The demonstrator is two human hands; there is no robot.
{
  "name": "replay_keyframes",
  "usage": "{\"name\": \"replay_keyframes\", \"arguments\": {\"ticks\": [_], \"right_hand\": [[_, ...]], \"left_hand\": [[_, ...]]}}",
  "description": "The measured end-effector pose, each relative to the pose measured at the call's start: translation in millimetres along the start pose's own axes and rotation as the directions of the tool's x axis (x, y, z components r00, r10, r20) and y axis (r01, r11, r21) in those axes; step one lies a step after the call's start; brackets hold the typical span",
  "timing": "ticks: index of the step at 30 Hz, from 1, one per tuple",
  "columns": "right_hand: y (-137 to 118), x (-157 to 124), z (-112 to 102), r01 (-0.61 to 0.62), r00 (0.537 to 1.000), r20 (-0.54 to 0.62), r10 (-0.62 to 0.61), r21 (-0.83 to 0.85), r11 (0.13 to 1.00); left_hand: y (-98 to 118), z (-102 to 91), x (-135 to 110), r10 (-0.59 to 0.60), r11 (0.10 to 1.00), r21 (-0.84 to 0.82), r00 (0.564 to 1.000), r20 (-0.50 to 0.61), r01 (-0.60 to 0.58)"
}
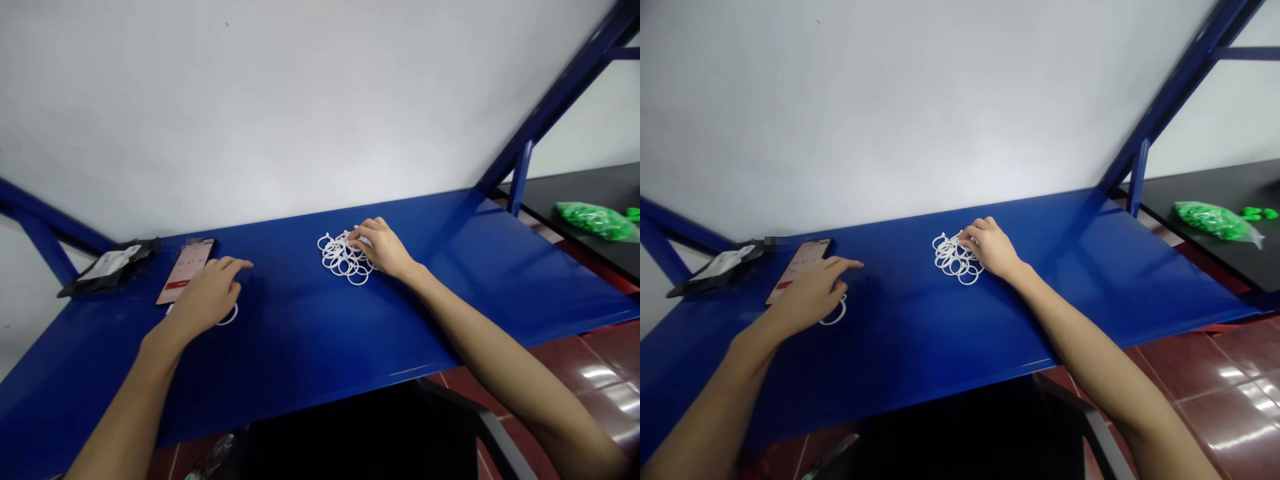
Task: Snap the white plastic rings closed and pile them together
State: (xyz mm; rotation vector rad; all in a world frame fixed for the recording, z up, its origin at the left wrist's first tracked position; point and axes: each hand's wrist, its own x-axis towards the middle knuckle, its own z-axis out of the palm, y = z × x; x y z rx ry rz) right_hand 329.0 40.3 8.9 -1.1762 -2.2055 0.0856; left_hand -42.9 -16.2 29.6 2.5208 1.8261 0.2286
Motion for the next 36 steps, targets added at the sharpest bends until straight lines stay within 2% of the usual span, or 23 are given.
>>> {"name": "replay_keyframes", "arguments": {"ticks": [2,4,10,17,19,21,25,28,30,33,36], "right_hand": [[-0.2,0.2,0.7,-0.014,1.000,-0.017,0.014,-0.012,1.000],[-2.3,0.5,0.5,-0.023,0.999,-0.042,0.022,-0.019,1.000],[-14.3,-0.2,-2.4,-0.033,0.994,-0.107,0.031,-0.015,0.999],[-28.8,-2.8,-2.5,0.014,0.993,-0.119,-0.012,0.013,1.000],[-35.2,-4.3,-1.4,0.050,0.993,-0.106,-0.048,0.019,0.999],[-43.5,-6.3,0.3,0.082,0.994,-0.077,-0.080,0.024,0.996],[-63.8,-12.3,4.8,0.144,0.989,0.020,-0.148,0.152,0.978],[-75.9,-17.1,8.3,0.112,0.980,0.127,-0.155,0.291,0.950],[-79.3,-19.4,10.6,0.062,0.975,0.184,-0.129,0.330,0.942],[-77.4,-20.6,13.7,-0.015,0.981,0.185,-0.056,0.361,0.933],[-72.7,-20.3,15.7,-0.064,0.989,0.151,0.005,0.392,0.918]], "left_hand": [[-14.6,-1.0,-11.6,-0.037,0.998,0.050,0.995,0.091,0.033],[-19.7,-0.4,-20.0,-0.043,0.997,0.067,0.989,0.142,0.034],[-10.3,-1.3,-22.1,-0.025,0.998,-0.053,0.980,0.197,0.036],[-23.2,-5.4,-25.4,0.018,0.989,-0.147,0.967,0.253,0.020],[-16.6,-3.9,-21.1,0.009,0.987,-0.156,0.971,0.240,0.029],[-1.1,-1.9,-13.6,0.000,0.987,-0.159,0.976,0.220,0.036],[47.9,0.1,3.9,-0.041,0.960,-0.271,0.990,0.131,0.075],[83.6,0.4,14.8,-0.011,0.897,-0.442,1.000,0.029,0.023],[98.7,3.0,20.9,-0.020,0.838,-0.545,0.998,-0.067,-0.020],[105.2,14.0,27.1,-0.064,0.702,-0.711,0.991,-0.120,-0.041],[100.5,30.3,28.8,-0.086,0.491,-0.871,0.993,-0.082,-0.029]]}}
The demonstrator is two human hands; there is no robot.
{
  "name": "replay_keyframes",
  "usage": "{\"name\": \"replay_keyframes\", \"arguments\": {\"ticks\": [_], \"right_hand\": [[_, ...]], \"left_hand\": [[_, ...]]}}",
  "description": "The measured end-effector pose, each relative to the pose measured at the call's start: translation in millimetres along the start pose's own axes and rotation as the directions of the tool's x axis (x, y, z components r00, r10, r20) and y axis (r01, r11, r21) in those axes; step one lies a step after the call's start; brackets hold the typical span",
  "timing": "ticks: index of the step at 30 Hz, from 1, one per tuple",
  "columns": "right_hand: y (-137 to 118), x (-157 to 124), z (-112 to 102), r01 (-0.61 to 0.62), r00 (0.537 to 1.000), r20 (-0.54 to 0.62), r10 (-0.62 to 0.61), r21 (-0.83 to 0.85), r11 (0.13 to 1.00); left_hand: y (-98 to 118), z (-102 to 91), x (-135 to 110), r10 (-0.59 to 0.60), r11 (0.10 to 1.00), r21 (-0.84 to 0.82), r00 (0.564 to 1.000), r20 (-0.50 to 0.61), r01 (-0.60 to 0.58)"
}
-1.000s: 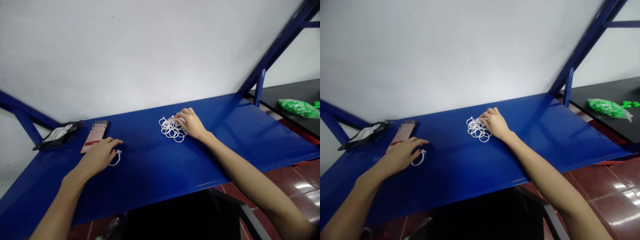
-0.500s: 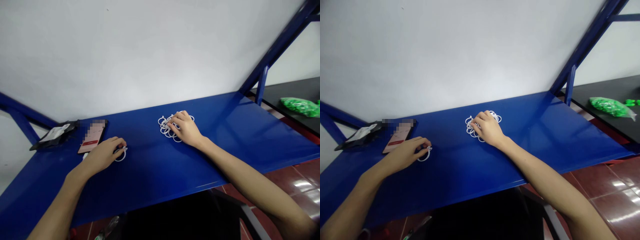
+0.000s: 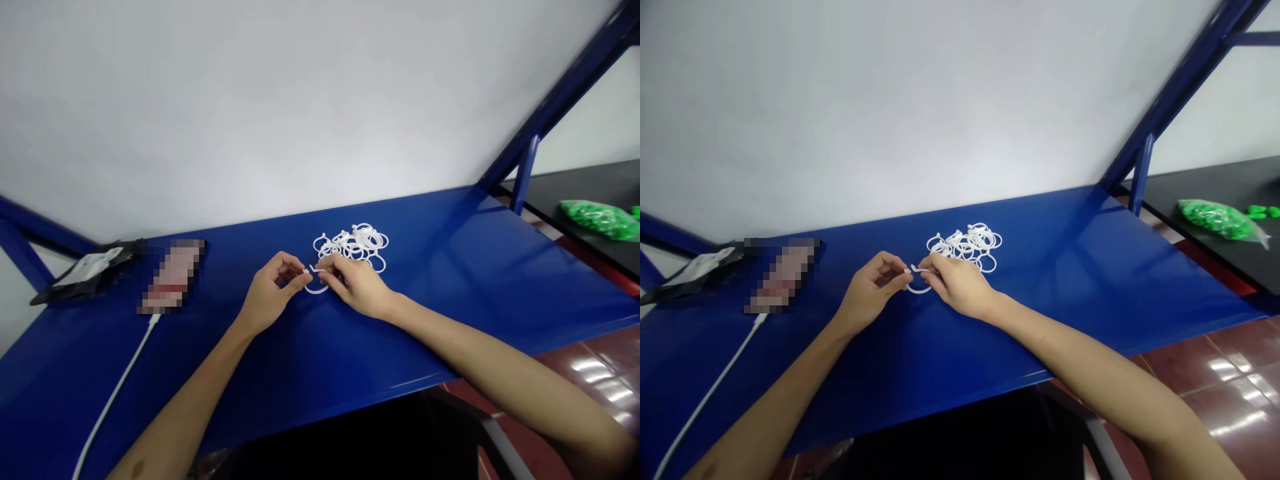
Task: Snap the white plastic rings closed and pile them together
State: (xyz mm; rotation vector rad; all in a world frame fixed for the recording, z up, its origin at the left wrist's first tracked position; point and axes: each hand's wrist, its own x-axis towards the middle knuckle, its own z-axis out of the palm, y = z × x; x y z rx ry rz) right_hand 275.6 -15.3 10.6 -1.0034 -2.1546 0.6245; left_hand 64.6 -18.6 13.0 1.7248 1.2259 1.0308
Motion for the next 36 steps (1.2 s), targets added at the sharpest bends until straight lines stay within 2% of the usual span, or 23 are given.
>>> {"name": "replay_keyframes", "arguments": {"ticks": [3,9,13,16,18,20,22,25,28,32,36], "right_hand": [[1.2,-0.5,1.2,0.019,1.000,0.009,-0.019,0.024,1.000],[-5.3,-6.9,6.4,0.118,0.989,0.073,-0.127,0.119,0.986],[-5.1,-9.6,6.4,0.228,0.960,0.150,-0.236,0.064,0.971],[-2.8,-5.7,3.4,0.227,0.958,0.178,-0.224,0.003,0.974],[-0.2,-0.1,-1.6,0.205,0.971,0.136,-0.197,-0.048,0.978],[4.8,6.4,-10.5,0.180,0.983,0.047,-0.175,-0.122,0.976],[13.2,12.2,-22.8,0.143,0.985,-0.066,-0.160,-0.215,0.966],[31.1,17.6,-41.5,0.067,0.962,-0.231,-0.146,-0.316,0.946],[49.8,19.9,-50.5,0.016,0.949,-0.289,-0.127,-0.358,0.934],[63.1,20.5,-46.6,-0.010,0.952,-0.281,-0.122,-0.427,0.904],[51.9,18.6,-39.7,-0.019,0.939,-0.311,-0.143,-0.465,0.885]], "left_hand": [[-11.3,1.6,-1.9,-0.047,0.987,-0.151,0.999,0.022,0.049],[-14.4,0.8,-6.6,-0.052,0.977,-0.206,0.997,0.049,0.061],[-16.0,0.6,-11.1,-0.045,0.991,-0.121,0.996,0.081,0.054],[-11.0,2.0,-10.1,0.018,0.998,0.067,0.998,0.067,-0.022],[-6.9,1.8,-6.5,0.126,0.960,0.250,0.992,0.028,-0.129],[-6.1,-0.7,-2.0,0.227,0.884,0.419,0.974,0.006,-0.209],[-10.6,-5.9,2.2,0.259,0.811,0.545,0.966,-0.007,-0.214],[-24.0,-16.1,6.5,0.159,0.732,0.674,0.987,-0.024,-0.102],[-34.9,-23.6,9.2,-0.003,0.672,0.741,1.000,-0.009,0.008],[-36.3,-24.8,10.1,-0.056,0.643,0.766,0.997,0.049,-0.001],[-33.1,-23.7,8.8,-0.046,0.629,0.777,0.996,0.076,-0.030]]}}
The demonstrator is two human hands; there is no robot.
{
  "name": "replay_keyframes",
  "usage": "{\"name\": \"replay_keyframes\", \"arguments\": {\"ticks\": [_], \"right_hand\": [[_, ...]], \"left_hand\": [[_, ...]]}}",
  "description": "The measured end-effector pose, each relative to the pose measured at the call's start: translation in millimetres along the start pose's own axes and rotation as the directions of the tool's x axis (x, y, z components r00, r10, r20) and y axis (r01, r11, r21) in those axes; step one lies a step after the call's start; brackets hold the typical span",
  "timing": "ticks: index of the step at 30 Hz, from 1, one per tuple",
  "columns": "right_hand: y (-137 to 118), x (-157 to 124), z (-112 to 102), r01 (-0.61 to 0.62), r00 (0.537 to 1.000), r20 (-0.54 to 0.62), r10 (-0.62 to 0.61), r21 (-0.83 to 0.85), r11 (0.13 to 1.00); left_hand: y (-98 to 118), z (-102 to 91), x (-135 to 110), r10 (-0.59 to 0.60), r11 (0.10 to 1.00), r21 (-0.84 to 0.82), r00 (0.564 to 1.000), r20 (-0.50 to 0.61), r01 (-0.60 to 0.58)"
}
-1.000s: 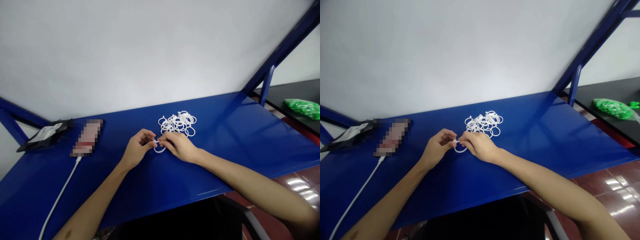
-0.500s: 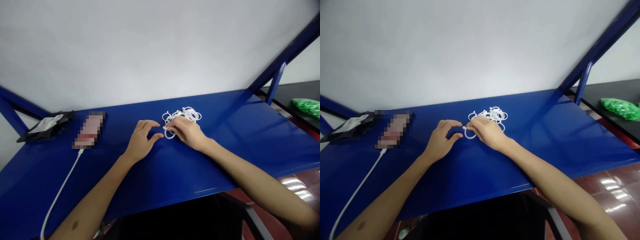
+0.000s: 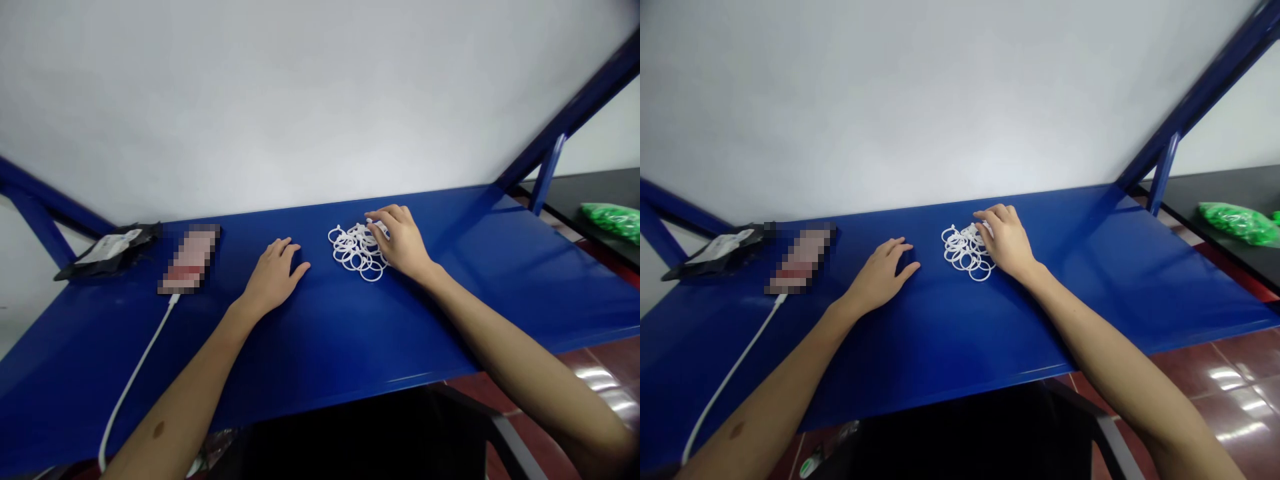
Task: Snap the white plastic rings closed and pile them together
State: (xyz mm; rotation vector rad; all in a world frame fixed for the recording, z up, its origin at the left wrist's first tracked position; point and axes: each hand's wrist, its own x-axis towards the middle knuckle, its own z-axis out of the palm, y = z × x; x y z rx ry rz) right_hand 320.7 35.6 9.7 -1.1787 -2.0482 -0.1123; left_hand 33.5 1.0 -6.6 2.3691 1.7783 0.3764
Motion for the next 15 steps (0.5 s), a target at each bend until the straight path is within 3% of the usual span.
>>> {"name": "replay_keyframes", "arguments": {"ticks": [3,6,9,12,15], "right_hand": [[-25.6,-3.5,-5.9,0.040,0.999,0.035,-0.041,0.028,0.999],[-58.7,-13.0,-7.8,0.174,0.965,0.168,-0.199,0.153,0.973],[-86.0,-27.3,-1.3,0.306,0.852,0.345,-0.393,0.281,0.910],[-97.7,-38.8,7.8,0.328,0.724,0.505,-0.470,0.347,0.878],[-96.9,-42.3,12.1,0.299,0.673,0.571,-0.470,0.372,0.879]], "left_hand": [[-0.6,0.2,-0.8,0.014,1.000,0.011,1.000,-0.002,-0.014],[-2.1,1.4,-1.1,0.031,0.999,0.029,0.999,-0.011,-0.030],[-3.3,2.6,-0.9,0.066,0.997,0.045,0.997,-0.037,-0.064],[-3.4,2.9,-0.6,0.069,0.997,0.048,0.996,-0.055,-0.067],[-2.7,2.2,-0.5,0.053,0.997,0.061,0.998,-0.041,-0.050]]}}
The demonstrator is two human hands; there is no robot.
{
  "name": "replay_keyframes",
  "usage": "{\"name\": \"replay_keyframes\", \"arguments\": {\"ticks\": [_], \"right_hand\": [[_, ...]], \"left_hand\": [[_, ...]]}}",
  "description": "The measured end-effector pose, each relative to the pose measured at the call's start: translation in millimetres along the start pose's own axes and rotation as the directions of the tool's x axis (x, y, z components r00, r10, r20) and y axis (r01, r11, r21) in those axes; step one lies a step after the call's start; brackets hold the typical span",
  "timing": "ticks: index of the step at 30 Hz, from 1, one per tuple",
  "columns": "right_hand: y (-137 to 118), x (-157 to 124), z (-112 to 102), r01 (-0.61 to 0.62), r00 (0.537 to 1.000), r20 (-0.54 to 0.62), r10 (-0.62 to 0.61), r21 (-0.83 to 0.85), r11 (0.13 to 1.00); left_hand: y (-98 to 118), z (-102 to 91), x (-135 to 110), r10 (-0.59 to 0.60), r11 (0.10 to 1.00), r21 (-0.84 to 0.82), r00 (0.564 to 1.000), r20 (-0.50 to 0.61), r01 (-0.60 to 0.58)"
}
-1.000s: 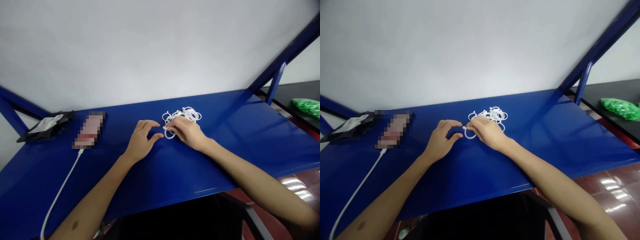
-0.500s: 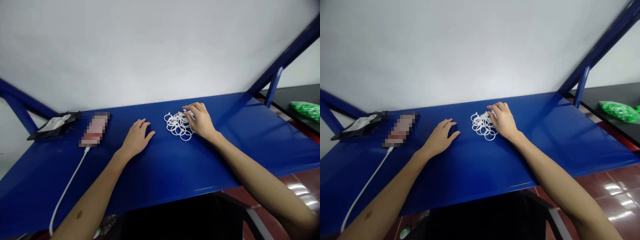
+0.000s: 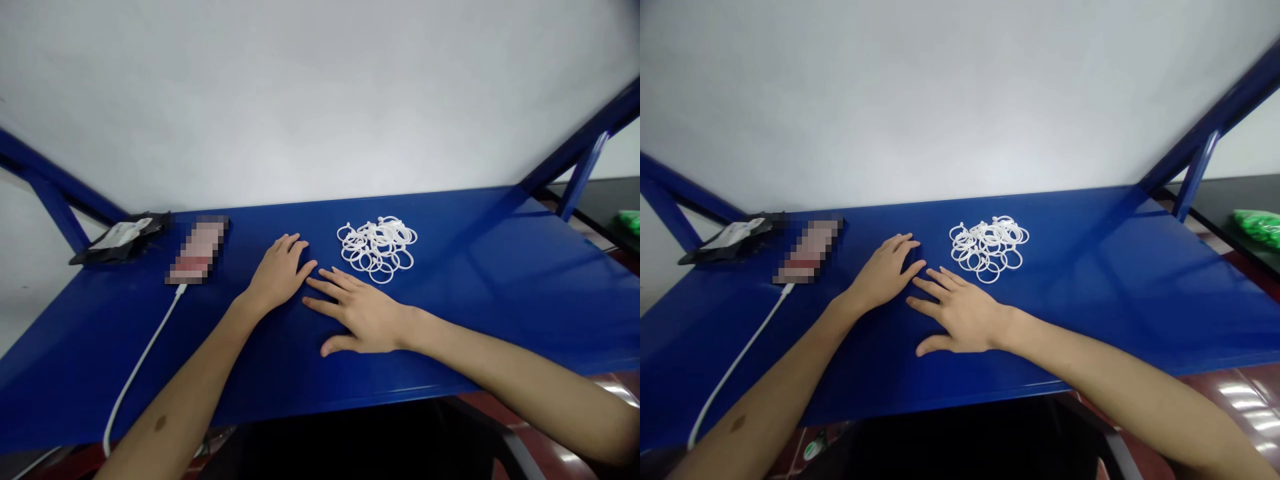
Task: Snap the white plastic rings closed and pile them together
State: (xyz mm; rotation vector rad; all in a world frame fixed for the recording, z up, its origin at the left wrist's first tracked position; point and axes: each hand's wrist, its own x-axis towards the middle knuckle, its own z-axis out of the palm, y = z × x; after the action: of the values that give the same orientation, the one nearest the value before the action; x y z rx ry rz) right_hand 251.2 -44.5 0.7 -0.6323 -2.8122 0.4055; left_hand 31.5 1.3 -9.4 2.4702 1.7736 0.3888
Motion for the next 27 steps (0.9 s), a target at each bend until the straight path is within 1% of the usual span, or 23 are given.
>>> {"name": "replay_keyframes", "arguments": {"ticks": [10,21,25,27], "right_hand": [[3.4,-1.4,-1.1,0.012,1.000,-0.016,-0.011,0.017,1.000],[2.7,-0.8,-3.3,0.006,1.000,0.020,-0.006,0.000,1.000],[3.9,-1.4,-4.4,-0.005,1.000,0.020,0.004,0.058,0.998],[5.4,-2.8,-9.3,-0.027,1.000,0.013,0.025,0.159,0.987]], "left_hand": [[-0.2,0.2,-0.7,-0.003,1.000,0.016,1.000,0.005,0.003],[1.9,0.3,-0.1,-0.008,1.000,0.023,1.000,0.021,0.008],[1.8,0.4,-0.4,-0.006,1.000,0.014,1.000,0.021,0.005],[0.4,1.4,-0.5,0.001,1.000,0.012,1.000,0.011,-0.001]]}}
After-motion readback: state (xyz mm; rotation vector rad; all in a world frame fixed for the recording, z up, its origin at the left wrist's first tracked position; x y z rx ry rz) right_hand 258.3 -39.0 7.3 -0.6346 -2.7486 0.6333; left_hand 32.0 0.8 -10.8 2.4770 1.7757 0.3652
